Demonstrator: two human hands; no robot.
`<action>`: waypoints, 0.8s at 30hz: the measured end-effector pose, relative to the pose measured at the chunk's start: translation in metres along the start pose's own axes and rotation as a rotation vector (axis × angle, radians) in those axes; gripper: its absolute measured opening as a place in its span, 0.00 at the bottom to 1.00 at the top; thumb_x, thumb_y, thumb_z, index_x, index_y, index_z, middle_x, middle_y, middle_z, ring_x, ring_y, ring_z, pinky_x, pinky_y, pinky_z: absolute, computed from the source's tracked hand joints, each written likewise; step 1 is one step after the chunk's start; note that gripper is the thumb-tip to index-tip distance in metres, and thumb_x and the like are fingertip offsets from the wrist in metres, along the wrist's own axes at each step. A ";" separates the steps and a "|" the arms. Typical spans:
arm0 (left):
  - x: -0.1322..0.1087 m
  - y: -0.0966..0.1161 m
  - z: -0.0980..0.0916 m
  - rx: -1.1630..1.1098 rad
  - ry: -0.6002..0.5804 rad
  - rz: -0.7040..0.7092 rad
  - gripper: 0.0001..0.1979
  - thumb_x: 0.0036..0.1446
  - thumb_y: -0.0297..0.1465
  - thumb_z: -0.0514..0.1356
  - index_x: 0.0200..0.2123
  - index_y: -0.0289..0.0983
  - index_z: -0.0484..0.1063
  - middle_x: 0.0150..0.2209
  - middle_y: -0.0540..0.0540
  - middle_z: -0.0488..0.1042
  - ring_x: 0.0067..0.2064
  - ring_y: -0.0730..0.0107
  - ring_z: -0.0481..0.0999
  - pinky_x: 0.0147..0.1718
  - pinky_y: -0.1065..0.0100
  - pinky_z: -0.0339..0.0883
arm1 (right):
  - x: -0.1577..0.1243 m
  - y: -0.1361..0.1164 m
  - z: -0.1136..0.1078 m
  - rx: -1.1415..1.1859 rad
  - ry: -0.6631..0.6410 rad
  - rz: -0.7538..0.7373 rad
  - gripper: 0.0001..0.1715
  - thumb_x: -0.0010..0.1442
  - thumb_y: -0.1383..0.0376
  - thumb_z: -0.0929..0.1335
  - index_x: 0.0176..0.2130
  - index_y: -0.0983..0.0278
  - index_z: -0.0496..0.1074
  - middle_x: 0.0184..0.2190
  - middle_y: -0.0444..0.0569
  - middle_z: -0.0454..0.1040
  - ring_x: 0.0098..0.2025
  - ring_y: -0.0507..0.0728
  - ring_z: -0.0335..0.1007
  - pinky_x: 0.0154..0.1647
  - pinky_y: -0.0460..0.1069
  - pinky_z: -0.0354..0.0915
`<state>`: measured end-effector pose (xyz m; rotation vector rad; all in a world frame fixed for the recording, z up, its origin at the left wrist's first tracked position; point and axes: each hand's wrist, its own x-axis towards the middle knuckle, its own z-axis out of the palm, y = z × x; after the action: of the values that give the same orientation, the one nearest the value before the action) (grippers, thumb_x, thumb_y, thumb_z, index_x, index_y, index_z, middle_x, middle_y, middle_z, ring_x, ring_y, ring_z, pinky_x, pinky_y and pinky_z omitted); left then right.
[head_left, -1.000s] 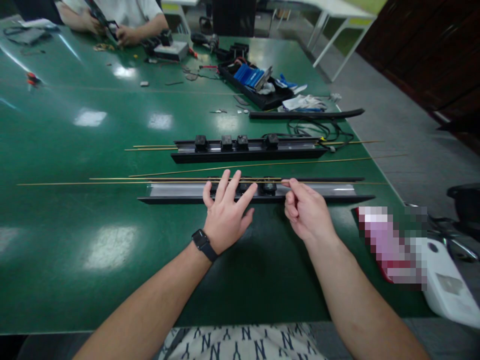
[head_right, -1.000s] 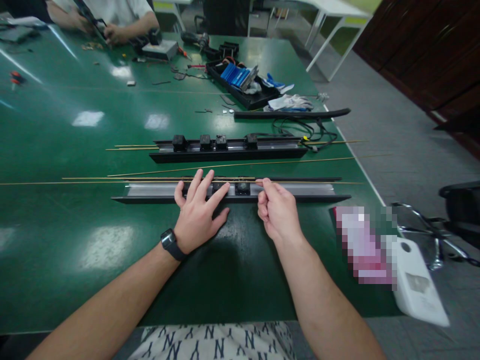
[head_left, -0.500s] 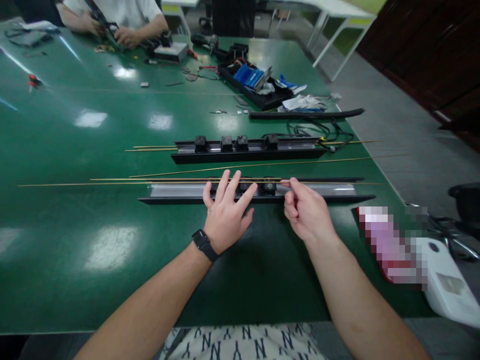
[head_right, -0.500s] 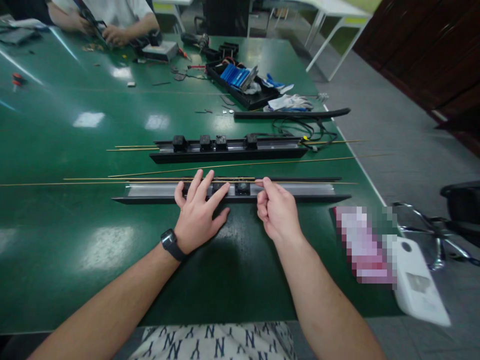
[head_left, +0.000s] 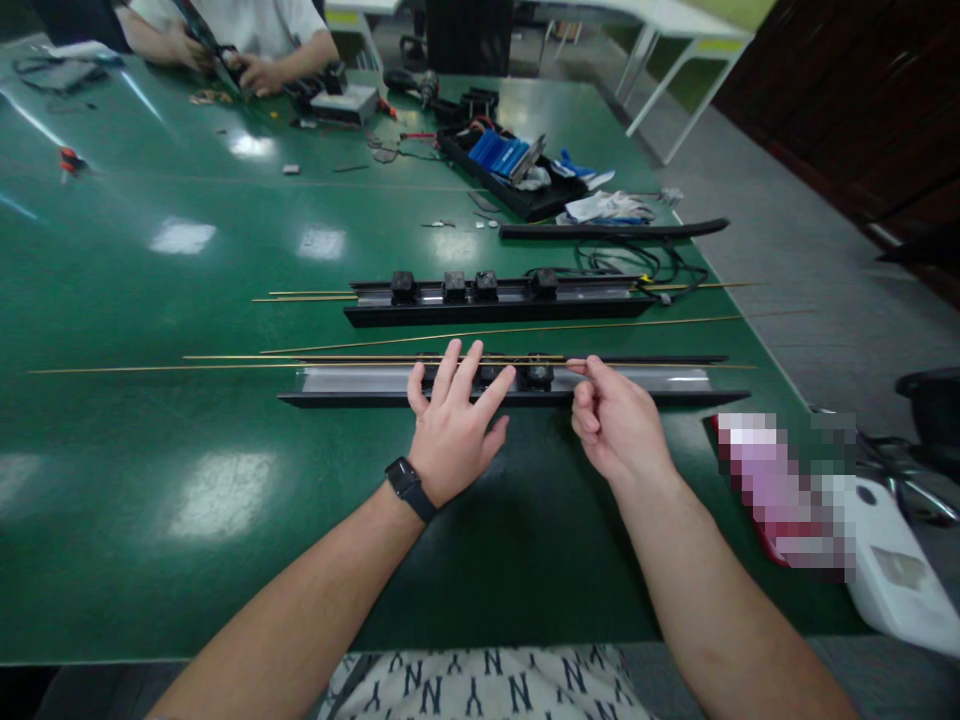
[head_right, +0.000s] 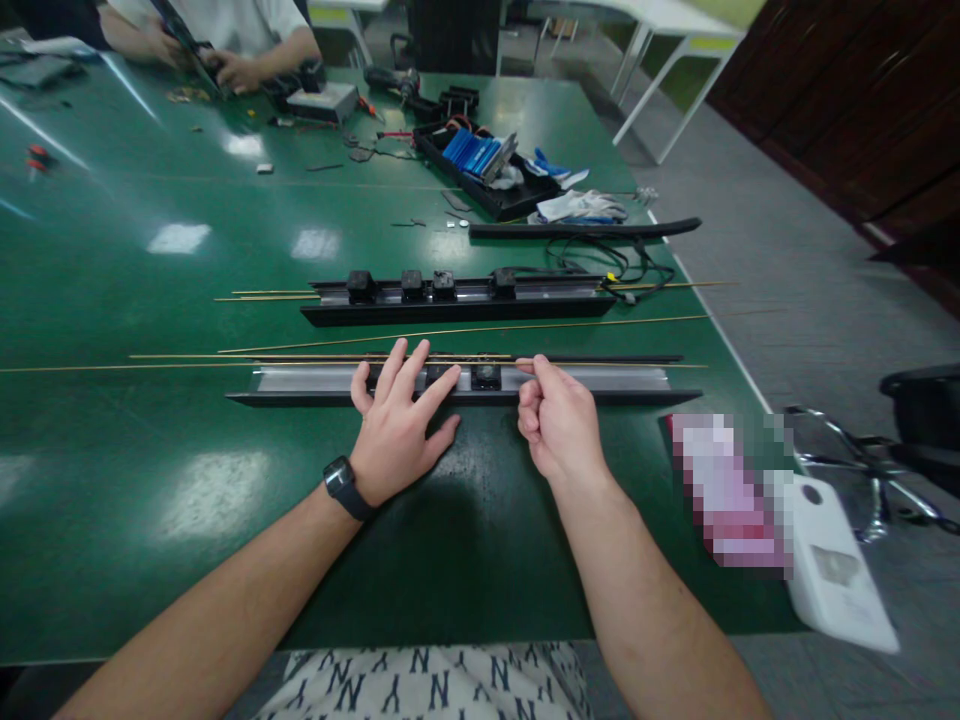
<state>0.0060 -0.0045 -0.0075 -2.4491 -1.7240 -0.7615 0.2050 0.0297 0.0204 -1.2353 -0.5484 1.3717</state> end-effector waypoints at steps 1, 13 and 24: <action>0.000 0.000 0.000 -0.001 -0.002 0.001 0.28 0.64 0.39 0.65 0.67 0.50 0.69 0.75 0.37 0.58 0.77 0.42 0.52 0.70 0.34 0.38 | 0.000 0.000 0.000 0.001 0.006 -0.006 0.13 0.61 0.59 0.75 0.40 0.67 0.78 0.17 0.38 0.66 0.11 0.45 0.51 0.08 0.40 0.45; 0.000 0.001 -0.001 -0.010 -0.008 -0.007 0.28 0.64 0.39 0.65 0.67 0.50 0.70 0.76 0.36 0.57 0.77 0.42 0.51 0.70 0.33 0.39 | -0.001 0.001 0.001 -0.005 -0.001 -0.004 0.15 0.61 0.57 0.76 0.40 0.66 0.78 0.16 0.37 0.66 0.11 0.45 0.50 0.08 0.40 0.45; 0.001 0.001 -0.001 -0.006 0.001 -0.003 0.27 0.64 0.39 0.64 0.66 0.50 0.70 0.75 0.36 0.58 0.77 0.42 0.52 0.69 0.33 0.40 | -0.001 0.002 0.002 -0.017 -0.005 -0.015 0.16 0.60 0.56 0.77 0.39 0.65 0.77 0.17 0.37 0.66 0.11 0.45 0.51 0.08 0.40 0.45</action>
<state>0.0064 -0.0046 -0.0065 -2.4500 -1.7285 -0.7684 0.2019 0.0288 0.0193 -1.2392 -0.5725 1.3598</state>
